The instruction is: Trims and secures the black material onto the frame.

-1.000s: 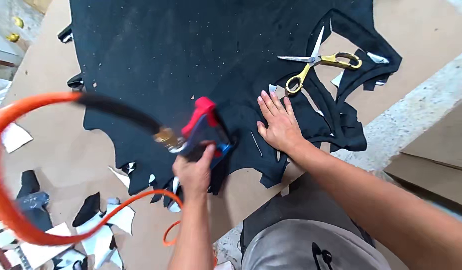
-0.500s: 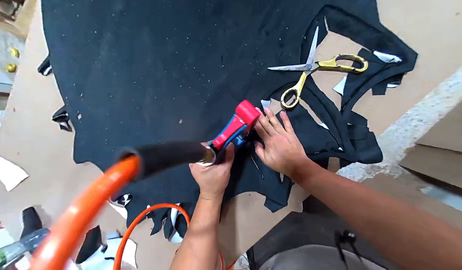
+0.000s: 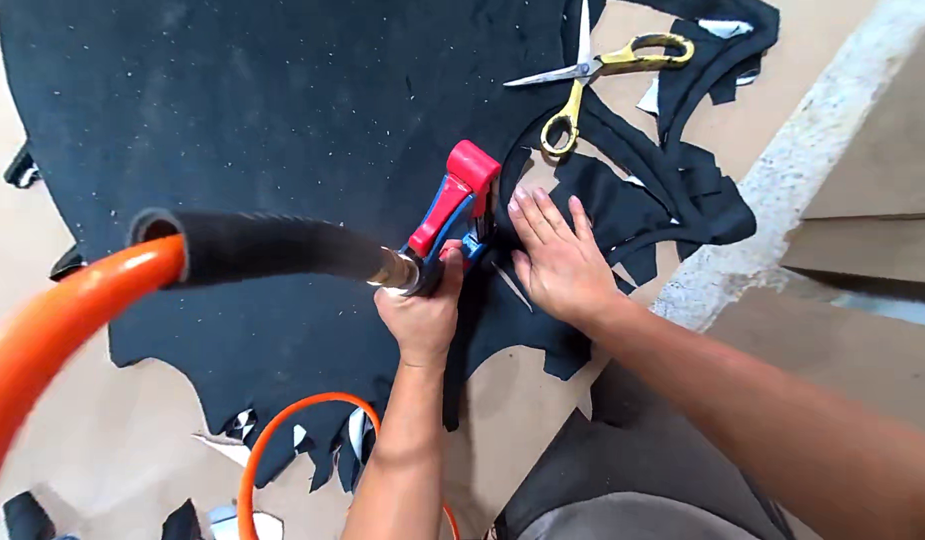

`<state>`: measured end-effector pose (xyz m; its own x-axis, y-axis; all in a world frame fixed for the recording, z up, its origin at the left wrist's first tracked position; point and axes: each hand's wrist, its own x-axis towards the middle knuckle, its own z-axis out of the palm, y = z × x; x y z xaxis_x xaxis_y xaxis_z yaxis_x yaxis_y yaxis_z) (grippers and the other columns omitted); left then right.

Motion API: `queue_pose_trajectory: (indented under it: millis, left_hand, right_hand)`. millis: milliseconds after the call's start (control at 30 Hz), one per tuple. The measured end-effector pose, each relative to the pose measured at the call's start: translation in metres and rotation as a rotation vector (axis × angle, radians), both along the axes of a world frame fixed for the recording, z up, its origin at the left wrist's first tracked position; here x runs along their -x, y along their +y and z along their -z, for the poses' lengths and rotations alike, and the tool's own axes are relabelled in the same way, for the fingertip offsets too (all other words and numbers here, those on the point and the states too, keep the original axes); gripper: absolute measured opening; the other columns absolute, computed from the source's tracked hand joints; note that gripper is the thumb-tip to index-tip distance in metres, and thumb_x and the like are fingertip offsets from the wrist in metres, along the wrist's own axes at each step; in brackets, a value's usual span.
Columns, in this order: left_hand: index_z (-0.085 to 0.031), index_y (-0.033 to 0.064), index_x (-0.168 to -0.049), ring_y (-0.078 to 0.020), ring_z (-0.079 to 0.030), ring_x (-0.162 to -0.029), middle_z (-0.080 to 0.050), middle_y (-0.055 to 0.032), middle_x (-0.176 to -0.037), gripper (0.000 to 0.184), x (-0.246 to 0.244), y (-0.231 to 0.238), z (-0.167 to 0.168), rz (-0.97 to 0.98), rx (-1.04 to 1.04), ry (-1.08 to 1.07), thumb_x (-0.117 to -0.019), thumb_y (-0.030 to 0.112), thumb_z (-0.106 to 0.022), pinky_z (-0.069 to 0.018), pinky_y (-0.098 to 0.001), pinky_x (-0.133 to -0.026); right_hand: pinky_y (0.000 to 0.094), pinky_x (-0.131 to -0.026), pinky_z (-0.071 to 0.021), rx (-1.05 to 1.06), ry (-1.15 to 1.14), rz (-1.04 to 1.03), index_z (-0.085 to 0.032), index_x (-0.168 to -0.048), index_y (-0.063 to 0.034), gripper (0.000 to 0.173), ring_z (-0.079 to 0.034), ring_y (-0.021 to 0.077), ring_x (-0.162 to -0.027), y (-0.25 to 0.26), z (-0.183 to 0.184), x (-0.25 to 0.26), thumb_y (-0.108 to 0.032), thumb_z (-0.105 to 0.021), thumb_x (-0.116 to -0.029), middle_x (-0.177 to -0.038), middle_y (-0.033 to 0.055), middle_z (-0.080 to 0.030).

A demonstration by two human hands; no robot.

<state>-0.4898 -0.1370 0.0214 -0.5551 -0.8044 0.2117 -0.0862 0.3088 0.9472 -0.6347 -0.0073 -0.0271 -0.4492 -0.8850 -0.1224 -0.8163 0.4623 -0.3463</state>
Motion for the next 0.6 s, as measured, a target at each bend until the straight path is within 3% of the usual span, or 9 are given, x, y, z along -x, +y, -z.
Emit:
queue_pose_trajectory:
  millis: [267, 467, 600]
  left_hand:
    - [-0.067, -0.0005, -0.098, -0.0277, -0.076, -0.087, -0.076, -0.0134, -0.092, 0.017, 0.012, -0.012, 0.008, 0.050, 0.052, 0.041, -0.0861, 0.005, -0.078, -0.0643, -0.0466, -0.082]
    - [-0.065, 0.0009, -0.106, -0.0306, -0.076, -0.094, -0.077, -0.0137, -0.099, 0.026, -0.004, -0.006, 0.003, 0.103, -0.020, 0.033, -0.0860, 0.007, -0.081, -0.0643, -0.0496, -0.088]
    - [-0.065, 0.0006, -0.106, -0.0323, -0.076, -0.094, -0.077, -0.0145, -0.100, 0.023, -0.006, -0.005, 0.003, 0.139, -0.012, 0.062, -0.0873, 0.003, -0.078, -0.0642, -0.0508, -0.089]
  right_hand:
    - [0.0607, -0.127, -0.0039, -0.011, 0.008, 0.000, -0.024, -0.165, -0.0125, 0.061, -0.011, 0.0216, -0.160, -0.008, 0.002, 0.008, -0.035, -0.025, -0.1083, -0.173, 0.0002, -0.018]
    - [0.0595, -0.128, -0.0066, 0.103, 0.023, 0.022, -0.033, -0.162, -0.0117, 0.060, -0.018, 0.0215, -0.159, -0.006, 0.005, 0.004, -0.036, -0.030, -0.1075, -0.171, 0.0023, -0.027]
    - [0.0598, -0.127, -0.0074, 0.007, -0.011, 0.063, -0.025, -0.165, -0.0105, 0.063, -0.013, 0.0209, -0.160, 0.014, -0.003, -0.015, -0.037, -0.030, -0.1076, -0.173, 0.0031, -0.019]
